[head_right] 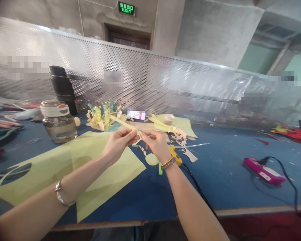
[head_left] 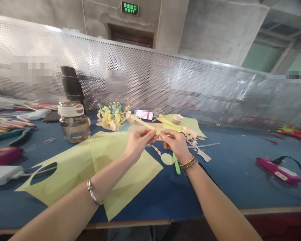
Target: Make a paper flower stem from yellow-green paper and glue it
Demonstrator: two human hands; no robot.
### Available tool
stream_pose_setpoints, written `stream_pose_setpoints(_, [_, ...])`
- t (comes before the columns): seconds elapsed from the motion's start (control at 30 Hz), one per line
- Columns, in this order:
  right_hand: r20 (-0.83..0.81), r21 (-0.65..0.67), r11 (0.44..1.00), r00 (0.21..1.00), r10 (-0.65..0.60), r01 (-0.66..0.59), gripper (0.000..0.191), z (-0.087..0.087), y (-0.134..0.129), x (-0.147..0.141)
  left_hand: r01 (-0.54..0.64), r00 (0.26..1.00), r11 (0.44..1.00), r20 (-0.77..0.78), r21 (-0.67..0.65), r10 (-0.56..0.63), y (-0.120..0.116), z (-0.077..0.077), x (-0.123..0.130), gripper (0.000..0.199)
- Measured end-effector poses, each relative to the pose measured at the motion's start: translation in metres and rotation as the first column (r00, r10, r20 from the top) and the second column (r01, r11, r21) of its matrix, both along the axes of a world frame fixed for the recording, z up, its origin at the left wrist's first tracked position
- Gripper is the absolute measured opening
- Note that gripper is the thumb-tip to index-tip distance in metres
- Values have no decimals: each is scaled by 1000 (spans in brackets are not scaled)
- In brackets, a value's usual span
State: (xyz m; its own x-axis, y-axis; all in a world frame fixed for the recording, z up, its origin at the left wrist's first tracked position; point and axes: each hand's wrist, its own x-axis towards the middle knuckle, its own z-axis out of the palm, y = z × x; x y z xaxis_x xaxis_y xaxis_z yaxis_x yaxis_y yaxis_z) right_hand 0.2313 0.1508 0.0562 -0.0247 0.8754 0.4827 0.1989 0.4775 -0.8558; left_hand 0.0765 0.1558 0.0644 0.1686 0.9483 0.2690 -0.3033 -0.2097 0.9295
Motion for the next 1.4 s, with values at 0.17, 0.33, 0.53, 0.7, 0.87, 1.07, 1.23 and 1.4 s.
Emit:
stream_pose_setpoints(0.17, [35,30,1000,999,-9,8,22,1,-1,0,13,1000,999,-17,-30,-13,-1,1,0,26])
stream_pose_setpoints(0.33, [70,64,998,998,7,-11,20,1,-1,1,-12,1000,998,-25,-67,10,-2,2,1,28])
stream_pose_setpoints(0.53, [62,42,998,997,53,-56,20,1,-1,1,-157,977,981,-130,113,171,-2,2,-2,28])
stream_pose_setpoints(0.7, [46,33,997,997,63,-65,21,0,-1,1,-222,949,955,-183,195,258,-1,0,-3,27])
stream_pose_setpoints(0.87, [45,41,997,997,69,-71,20,1,-1,0,-271,920,925,-211,268,331,-1,0,-4,28])
stream_pose_setpoints(1.07, [37,41,997,997,68,-70,19,1,-1,0,-275,884,862,-240,426,401,0,-1,-4,17])
stream_pose_setpoints(1.23, [27,46,998,999,47,-48,20,0,0,1,-191,901,894,-290,405,323,-1,-2,-3,23])
stream_pose_setpoints(1.4, [28,39,999,999,20,-21,21,1,-1,2,-154,906,905,-308,398,290,-1,-3,-3,22])
